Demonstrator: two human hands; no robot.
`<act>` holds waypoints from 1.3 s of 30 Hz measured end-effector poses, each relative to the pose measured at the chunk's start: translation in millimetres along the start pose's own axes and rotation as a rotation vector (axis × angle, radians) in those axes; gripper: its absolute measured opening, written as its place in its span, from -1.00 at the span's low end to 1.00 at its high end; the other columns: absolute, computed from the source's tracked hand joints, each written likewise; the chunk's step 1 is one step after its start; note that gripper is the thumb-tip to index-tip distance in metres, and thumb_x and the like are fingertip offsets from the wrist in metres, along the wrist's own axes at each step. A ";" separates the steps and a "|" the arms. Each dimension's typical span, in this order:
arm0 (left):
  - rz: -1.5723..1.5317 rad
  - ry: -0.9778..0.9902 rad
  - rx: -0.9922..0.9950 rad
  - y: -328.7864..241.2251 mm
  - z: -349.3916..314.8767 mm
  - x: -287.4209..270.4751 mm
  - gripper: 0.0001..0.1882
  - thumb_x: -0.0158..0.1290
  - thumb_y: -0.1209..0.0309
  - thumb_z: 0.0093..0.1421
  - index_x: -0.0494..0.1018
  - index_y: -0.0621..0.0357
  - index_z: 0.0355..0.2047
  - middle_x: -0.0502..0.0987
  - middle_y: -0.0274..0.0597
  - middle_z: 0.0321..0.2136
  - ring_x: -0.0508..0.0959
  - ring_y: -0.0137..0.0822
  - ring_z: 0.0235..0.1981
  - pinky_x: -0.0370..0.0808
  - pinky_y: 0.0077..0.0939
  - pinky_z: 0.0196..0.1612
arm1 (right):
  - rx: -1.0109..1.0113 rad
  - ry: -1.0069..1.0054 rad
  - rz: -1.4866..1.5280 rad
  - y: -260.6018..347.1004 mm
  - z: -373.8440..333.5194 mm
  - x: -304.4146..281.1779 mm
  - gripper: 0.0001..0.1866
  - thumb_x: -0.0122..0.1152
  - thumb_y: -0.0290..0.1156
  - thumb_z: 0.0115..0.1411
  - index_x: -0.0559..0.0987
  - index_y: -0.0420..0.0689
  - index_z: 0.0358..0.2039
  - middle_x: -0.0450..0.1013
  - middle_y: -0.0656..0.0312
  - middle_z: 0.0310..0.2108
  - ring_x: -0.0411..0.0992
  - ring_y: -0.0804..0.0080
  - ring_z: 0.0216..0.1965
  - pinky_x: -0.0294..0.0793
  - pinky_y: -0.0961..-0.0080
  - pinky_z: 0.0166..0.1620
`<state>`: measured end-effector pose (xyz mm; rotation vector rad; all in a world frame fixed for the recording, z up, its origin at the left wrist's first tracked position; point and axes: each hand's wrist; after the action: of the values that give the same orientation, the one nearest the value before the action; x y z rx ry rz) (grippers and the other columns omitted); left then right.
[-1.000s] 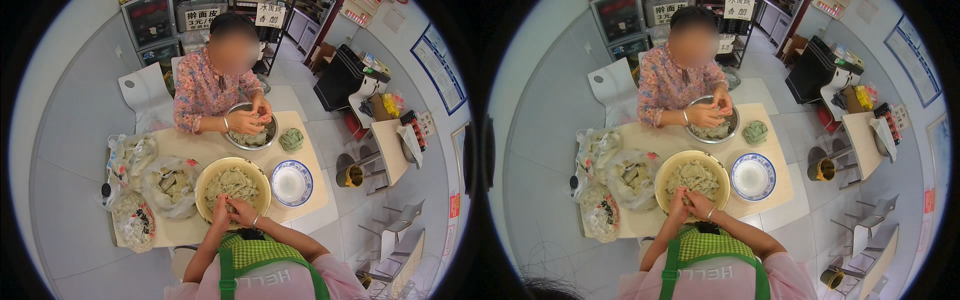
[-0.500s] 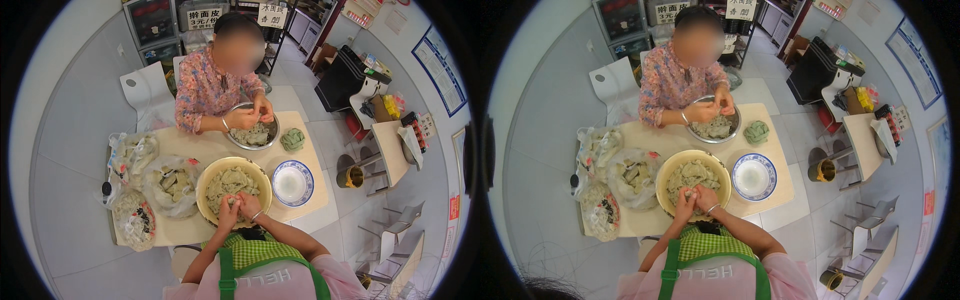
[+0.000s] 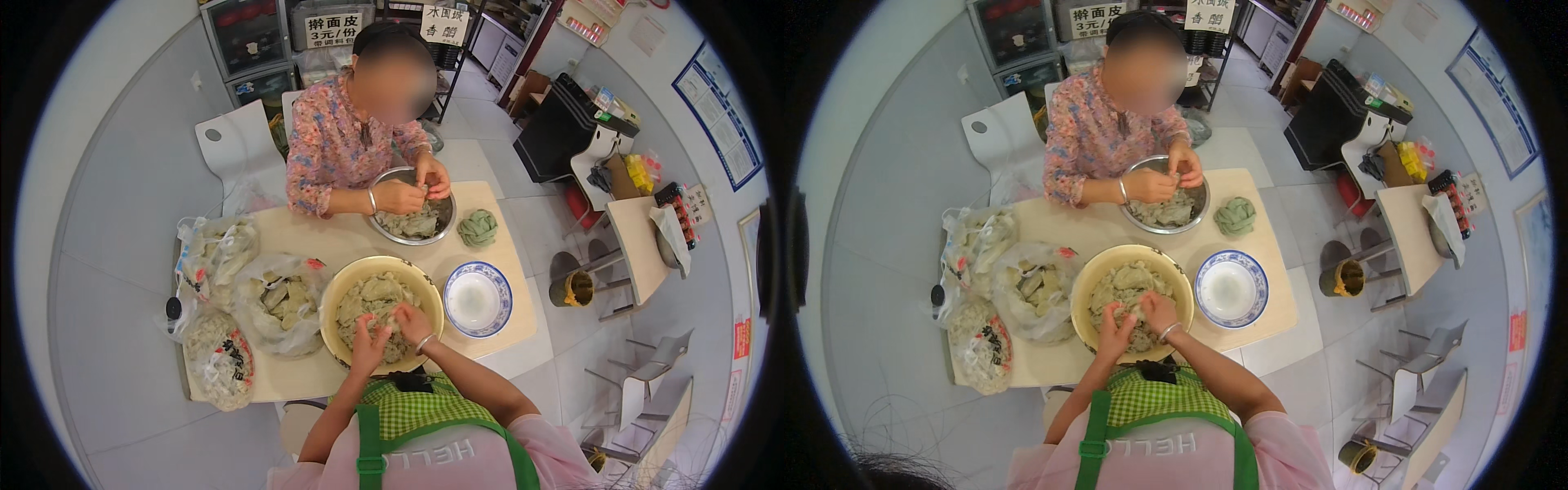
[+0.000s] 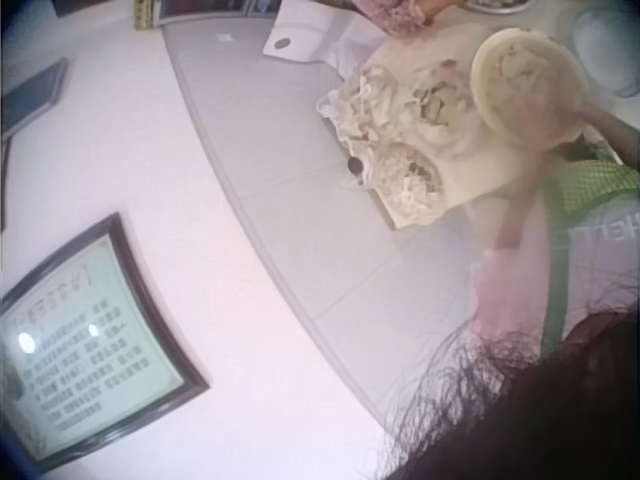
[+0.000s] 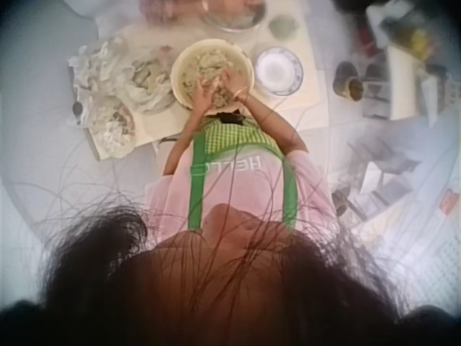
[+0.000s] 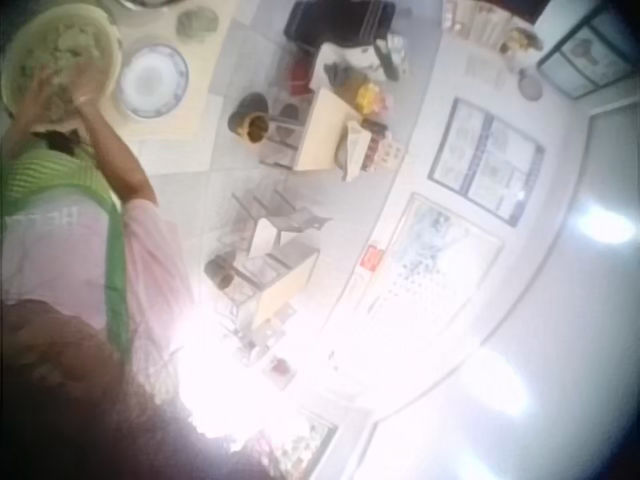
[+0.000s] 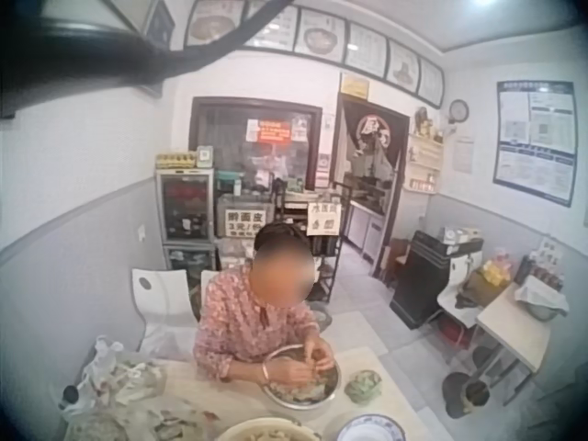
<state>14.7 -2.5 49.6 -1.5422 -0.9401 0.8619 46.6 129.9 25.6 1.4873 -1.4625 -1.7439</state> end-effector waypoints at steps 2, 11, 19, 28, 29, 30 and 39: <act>-0.032 0.153 -0.139 -21.2 -1.6 -3.8 -0.77 -0.11 0.27 0.17 0.27 0.19 -0.34 0.30 -0.27 -0.65 0.32 -0.42 -0.67 0.26 -0.52 -0.59 | 0.006 0.015 -0.029 16.3 -11.6 6.2 -0.77 -0.14 -0.31 0.14 0.40 -0.22 -0.42 0.39 0.04 -0.53 0.38 0.20 -0.46 0.32 0.40 -0.36; 0.228 0.071 0.192 -3.9 -3.9 2.7 -0.78 -0.05 0.33 0.11 0.27 0.23 -0.34 0.37 -0.12 -0.47 0.39 -0.29 -0.53 0.32 -0.51 -0.45 | 0.118 -0.002 -0.043 -5.0 -1.7 -3.4 -0.72 -0.14 -0.22 0.16 0.40 -0.19 -0.40 0.37 0.11 -0.57 0.38 0.27 -0.47 0.31 0.37 -0.39; 0.024 0.065 -0.072 15.5 -0.3 -3.2 -0.77 -0.05 0.32 0.11 0.29 0.24 -0.31 0.38 -0.15 -0.52 0.40 -0.32 -0.54 0.34 -0.48 -0.45 | 0.460 0.458 0.808 31.6 -20.2 -20.7 -0.87 -0.01 -0.46 0.11 0.43 -0.21 -0.34 0.40 0.29 -0.56 0.39 0.58 -0.52 0.40 0.64 -0.42; 0.421 -0.086 0.107 10.0 -2.5 -0.6 -0.77 -0.10 0.28 0.15 0.32 0.22 -0.39 0.41 0.00 -0.62 0.43 -0.08 -0.58 0.31 -0.30 -0.52 | 0.156 0.169 0.134 28.6 -26.0 -2.2 -0.90 0.06 -0.50 0.01 0.49 -0.26 -0.47 0.41 0.23 -0.71 0.38 0.58 -0.71 0.37 0.65 -0.63; 0.419 -0.080 0.110 7.1 -3.0 0.3 -0.77 -0.10 0.27 0.15 0.32 0.22 -0.39 0.42 0.01 -0.61 0.43 -0.05 -0.58 0.31 -0.29 -0.52 | 0.154 0.139 0.141 27.2 -22.0 -0.7 -0.90 0.06 -0.51 0.00 0.50 -0.25 -0.47 0.41 0.23 -0.72 0.38 0.59 -0.72 0.37 0.64 -0.64; 0.417 -0.073 0.102 6.0 -3.5 0.0 -0.77 -0.11 0.27 0.15 0.32 0.21 -0.39 0.42 0.00 -0.61 0.43 -0.05 -0.58 0.31 -0.29 -0.52 | 0.152 0.110 0.148 24.3 -18.9 1.6 -0.90 0.05 -0.51 -0.01 0.51 -0.25 -0.48 0.41 0.23 -0.74 0.38 0.59 -0.73 0.36 0.64 -0.65; 0.330 -0.077 0.015 0.2 -3.2 -2.8 -0.74 -0.14 0.24 0.16 0.30 0.21 -0.38 0.42 -0.01 -0.59 0.45 -0.07 -0.56 0.33 -0.30 -0.49 | 0.189 0.189 0.268 -3.6 -8.3 -1.8 -0.80 0.07 -0.49 -0.01 0.50 -0.21 -0.32 0.45 0.16 -0.55 0.40 0.56 -0.60 0.38 0.63 -0.56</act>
<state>16.5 -6.4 50.0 -1.6883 -0.7405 1.1650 55.7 129.1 24.2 1.4253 -1.6739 -1.3033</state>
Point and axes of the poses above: each hand's wrist, its own z-axis towards the middle knuckle, its own x-axis out of the palm, y = z × x
